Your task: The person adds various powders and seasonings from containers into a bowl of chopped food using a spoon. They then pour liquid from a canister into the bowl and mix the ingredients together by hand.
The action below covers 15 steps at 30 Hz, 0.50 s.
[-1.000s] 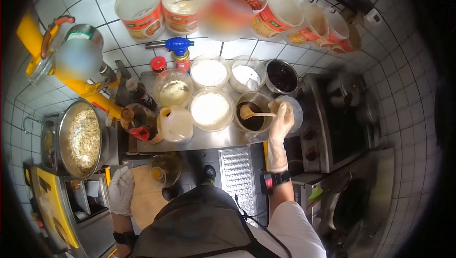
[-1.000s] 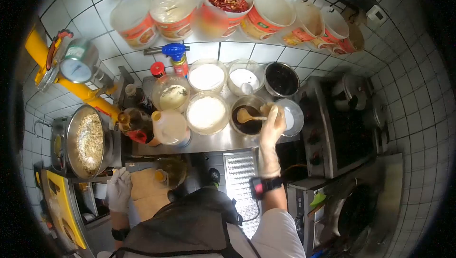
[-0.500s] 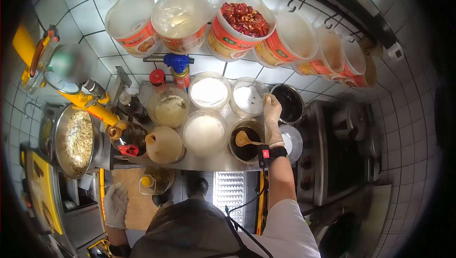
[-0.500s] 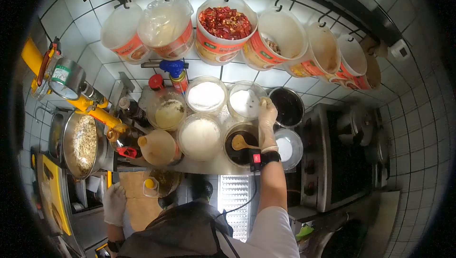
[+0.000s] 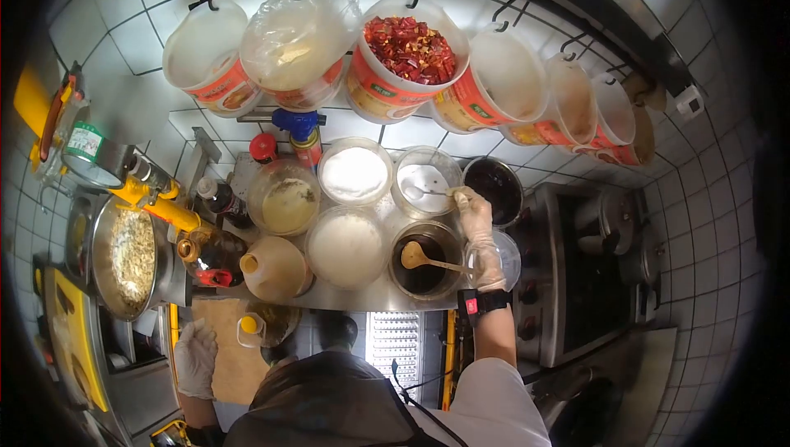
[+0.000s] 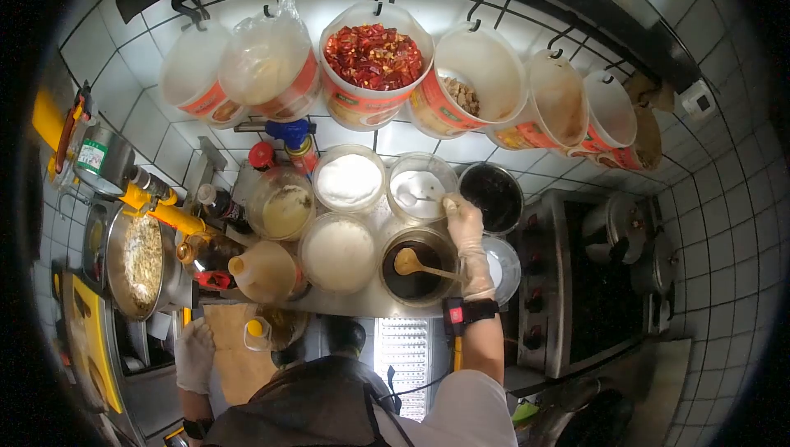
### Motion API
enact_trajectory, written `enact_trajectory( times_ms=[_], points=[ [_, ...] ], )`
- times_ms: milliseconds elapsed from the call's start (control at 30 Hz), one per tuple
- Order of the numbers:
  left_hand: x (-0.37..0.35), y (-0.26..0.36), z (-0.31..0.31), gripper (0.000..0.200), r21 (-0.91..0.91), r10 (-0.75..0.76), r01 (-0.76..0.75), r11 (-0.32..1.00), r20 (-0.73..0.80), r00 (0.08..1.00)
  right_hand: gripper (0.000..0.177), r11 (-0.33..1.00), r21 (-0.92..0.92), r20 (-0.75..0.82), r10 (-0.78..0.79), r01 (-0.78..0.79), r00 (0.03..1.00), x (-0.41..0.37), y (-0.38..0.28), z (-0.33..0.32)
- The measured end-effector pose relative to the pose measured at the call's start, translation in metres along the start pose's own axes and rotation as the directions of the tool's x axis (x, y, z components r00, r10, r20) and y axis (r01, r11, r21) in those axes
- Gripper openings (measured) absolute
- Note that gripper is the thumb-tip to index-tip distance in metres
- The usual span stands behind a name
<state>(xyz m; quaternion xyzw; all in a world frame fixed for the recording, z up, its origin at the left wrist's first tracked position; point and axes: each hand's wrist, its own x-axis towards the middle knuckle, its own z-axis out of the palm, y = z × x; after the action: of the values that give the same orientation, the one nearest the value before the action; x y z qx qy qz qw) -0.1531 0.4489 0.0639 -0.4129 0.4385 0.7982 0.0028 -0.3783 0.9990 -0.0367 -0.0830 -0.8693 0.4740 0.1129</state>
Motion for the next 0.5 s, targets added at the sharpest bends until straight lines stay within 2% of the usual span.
enact_trajectory(
  times_ms=[67,133,167,300,400,467,500],
  points=[
    [0.003,0.001,0.0,0.021,0.002,0.014,-0.014,1.0,0.029,0.999,0.017,0.998,-0.005,-0.018,0.064,-0.064,0.998,0.001,0.0,-0.005],
    [0.004,0.002,0.003,0.021,0.012,0.004,-0.004,1.0,0.023,1.0,0.017,1.0,0.02,-0.188,0.026,-0.023,0.982,0.006,0.021,0.002],
    [0.004,0.003,0.004,0.021,0.017,-0.004,0.003,1.0,0.014,1.0,0.017,0.999,0.021,-0.19,0.029,-0.025,0.981,0.006,0.026,0.003],
    [0.005,0.006,0.007,0.022,0.02,-0.015,0.014,1.0,0.056,0.998,0.017,0.999,0.049,-0.109,0.015,-0.01,0.994,-0.007,0.017,0.009],
    [0.007,0.005,0.006,0.024,0.003,-0.007,0.006,1.0,0.023,1.0,0.017,0.996,0.085,-0.071,0.002,0.004,0.997,-0.015,0.017,0.017],
    [0.007,0.007,0.008,0.025,0.009,0.004,-0.005,1.0,0.038,0.999,0.017,0.987,-0.08,0.032,-0.134,0.136,0.991,-0.022,0.008,0.012],
    [0.007,0.008,0.009,0.025,0.01,0.005,-0.005,1.0,0.038,0.999,0.017,0.988,-0.08,0.03,-0.133,0.135,0.991,-0.024,0.001,0.005]
  ],
)
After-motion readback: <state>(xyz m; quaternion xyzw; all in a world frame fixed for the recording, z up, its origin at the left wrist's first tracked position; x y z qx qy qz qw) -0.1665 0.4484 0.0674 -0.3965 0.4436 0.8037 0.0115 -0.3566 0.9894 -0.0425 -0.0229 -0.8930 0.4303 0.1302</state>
